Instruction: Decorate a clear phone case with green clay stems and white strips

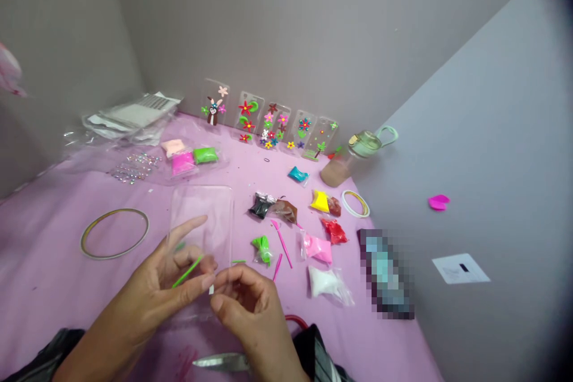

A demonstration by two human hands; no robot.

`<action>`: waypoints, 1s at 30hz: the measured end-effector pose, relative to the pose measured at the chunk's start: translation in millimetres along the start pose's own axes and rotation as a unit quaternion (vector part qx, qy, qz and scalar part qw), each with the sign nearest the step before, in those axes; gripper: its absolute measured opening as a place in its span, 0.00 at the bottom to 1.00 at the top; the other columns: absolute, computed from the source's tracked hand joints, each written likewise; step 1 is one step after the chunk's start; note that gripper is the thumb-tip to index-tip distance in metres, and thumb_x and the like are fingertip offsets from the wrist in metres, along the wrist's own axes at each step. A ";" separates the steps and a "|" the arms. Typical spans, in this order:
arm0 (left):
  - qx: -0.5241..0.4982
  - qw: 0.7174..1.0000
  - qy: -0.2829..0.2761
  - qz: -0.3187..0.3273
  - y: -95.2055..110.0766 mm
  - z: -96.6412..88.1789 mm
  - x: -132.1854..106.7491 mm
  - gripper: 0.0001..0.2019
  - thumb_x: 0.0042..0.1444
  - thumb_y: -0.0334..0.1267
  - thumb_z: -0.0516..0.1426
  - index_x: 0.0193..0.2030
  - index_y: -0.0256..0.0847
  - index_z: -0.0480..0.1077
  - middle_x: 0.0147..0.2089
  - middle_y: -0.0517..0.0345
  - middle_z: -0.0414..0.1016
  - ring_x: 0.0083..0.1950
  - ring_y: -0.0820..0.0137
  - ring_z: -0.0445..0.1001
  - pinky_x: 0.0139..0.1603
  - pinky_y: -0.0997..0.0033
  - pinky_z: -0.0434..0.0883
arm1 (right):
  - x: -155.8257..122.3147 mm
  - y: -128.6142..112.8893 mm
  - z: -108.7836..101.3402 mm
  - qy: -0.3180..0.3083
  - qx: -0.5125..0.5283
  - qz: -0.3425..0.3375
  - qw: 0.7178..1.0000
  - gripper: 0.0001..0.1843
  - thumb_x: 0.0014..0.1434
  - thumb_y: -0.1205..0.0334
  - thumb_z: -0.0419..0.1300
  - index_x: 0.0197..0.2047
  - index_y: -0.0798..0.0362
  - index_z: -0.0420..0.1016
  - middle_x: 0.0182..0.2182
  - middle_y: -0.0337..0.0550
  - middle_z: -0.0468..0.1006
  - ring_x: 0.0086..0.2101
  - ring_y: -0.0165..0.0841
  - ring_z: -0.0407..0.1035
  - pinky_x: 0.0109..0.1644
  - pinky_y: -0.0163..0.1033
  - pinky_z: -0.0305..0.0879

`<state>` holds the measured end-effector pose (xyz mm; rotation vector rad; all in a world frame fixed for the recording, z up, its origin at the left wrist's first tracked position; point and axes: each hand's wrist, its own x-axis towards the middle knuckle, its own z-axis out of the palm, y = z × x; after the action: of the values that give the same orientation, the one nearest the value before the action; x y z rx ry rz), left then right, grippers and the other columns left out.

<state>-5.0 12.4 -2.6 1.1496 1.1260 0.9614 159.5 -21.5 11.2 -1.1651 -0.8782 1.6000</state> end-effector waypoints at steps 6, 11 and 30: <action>-0.070 0.996 0.000 -0.063 7.3 4.7 -5.3 0.39 0.49 0.51 0.71 0.67 0.52 0.65 0.33 0.64 0.76 0.42 0.61 0.80 0.43 0.68 0.78 | -1.4 3.2 3.7 0.024 -0.029 -0.017 0.999 0.09 0.52 0.56 0.69 0.30 0.53 0.79 0.26 0.35 0.71 0.30 0.30 0.59 0.36 0.36 0.56; -0.080 0.992 -0.005 -0.096 3.8 4.1 -6.8 0.38 0.52 0.53 0.70 0.69 0.55 0.64 0.36 0.61 0.79 0.47 0.59 0.81 0.47 0.67 0.80 | -3.1 2.6 2.9 0.034 -0.056 -0.017 0.998 0.06 0.53 0.59 0.66 0.29 0.52 0.80 0.27 0.36 0.71 0.31 0.31 0.59 0.38 0.37 0.56; 0.093 0.986 0.129 0.051 5.9 -6.4 -1.7 0.37 0.53 0.56 0.67 0.68 0.58 0.61 0.67 0.55 0.72 0.72 0.47 0.67 0.69 0.46 0.70 | -3.6 -8.2 -1.0 0.051 -0.004 0.001 0.999 0.07 0.50 0.59 0.70 0.29 0.53 0.80 0.26 0.36 0.76 0.30 0.30 0.65 0.38 0.35 0.61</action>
<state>-11.6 12.9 3.2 1.2675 1.4001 1.1256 163.0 -22.4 19.4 -1.2434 -0.8173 1.5260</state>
